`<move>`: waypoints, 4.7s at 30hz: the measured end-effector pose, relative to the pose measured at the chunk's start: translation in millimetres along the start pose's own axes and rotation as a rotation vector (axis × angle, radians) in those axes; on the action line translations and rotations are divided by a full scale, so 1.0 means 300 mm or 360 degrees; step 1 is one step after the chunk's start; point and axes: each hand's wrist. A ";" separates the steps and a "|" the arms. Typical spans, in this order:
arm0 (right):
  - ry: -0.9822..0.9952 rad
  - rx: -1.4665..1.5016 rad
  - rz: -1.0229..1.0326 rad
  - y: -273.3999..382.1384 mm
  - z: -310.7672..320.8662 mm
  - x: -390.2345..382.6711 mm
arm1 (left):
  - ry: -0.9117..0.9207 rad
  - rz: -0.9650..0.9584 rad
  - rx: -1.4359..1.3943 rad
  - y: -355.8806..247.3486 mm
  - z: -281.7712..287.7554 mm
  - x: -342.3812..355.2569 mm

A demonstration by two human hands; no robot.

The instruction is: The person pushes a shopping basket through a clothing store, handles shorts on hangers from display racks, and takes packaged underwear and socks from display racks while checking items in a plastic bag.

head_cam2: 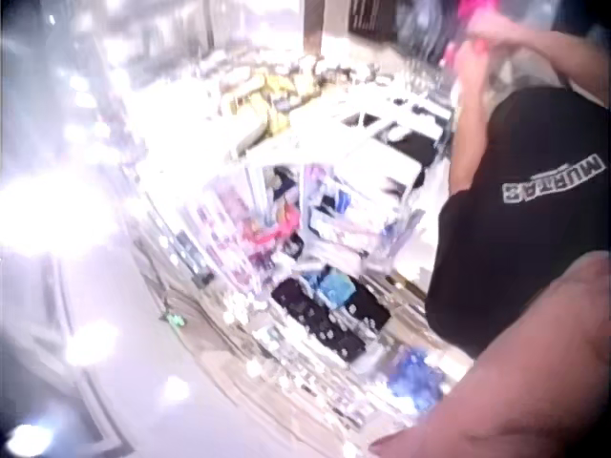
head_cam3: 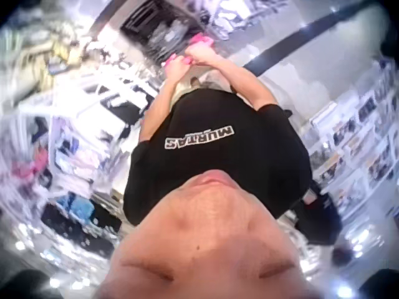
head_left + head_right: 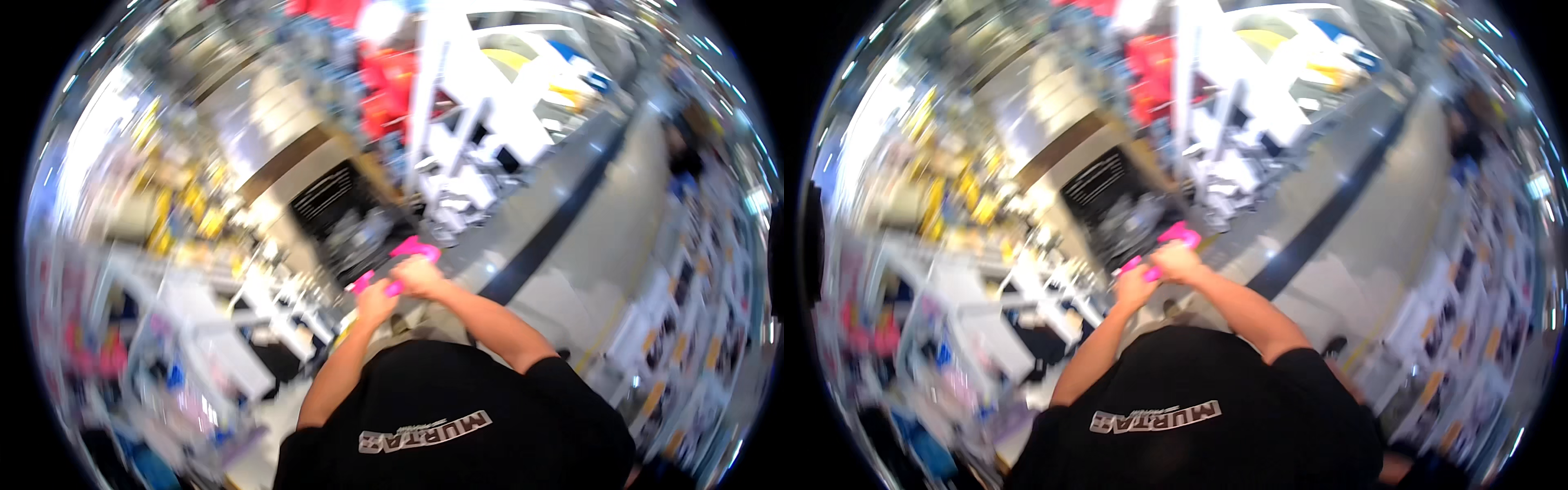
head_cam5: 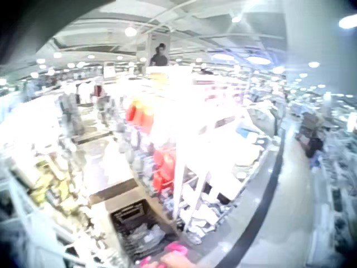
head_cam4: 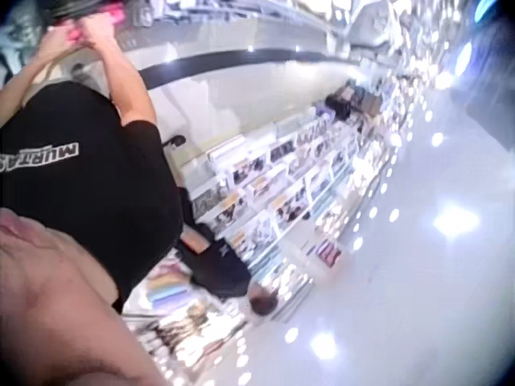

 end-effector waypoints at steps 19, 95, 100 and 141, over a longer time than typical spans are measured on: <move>-0.0097 -0.0082 0.0286 -0.218 -0.039 0.994 | -0.0242 0.0271 0.0588 0.108 0.308 0.812; -0.0078 -0.0148 0.0570 -0.262 -0.407 4.618 | -0.0511 0.0262 0.0571 1.880 1.980 3.534; -0.0083 -0.0154 0.0399 -0.279 -0.395 4.772 | -0.0302 0.0297 0.0593 1.938 2.064 3.714; 0.0620 0.0498 0.0229 -0.236 -0.343 4.726 | -0.1108 0.0436 -0.0107 1.979 2.084 3.628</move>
Point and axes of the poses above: each hand's wrist, its own x-axis towards the middle knuckle, its own z-axis out of the back of the hand, y = z × x, and after that the axes turned 10 degrees about -y, right-handed
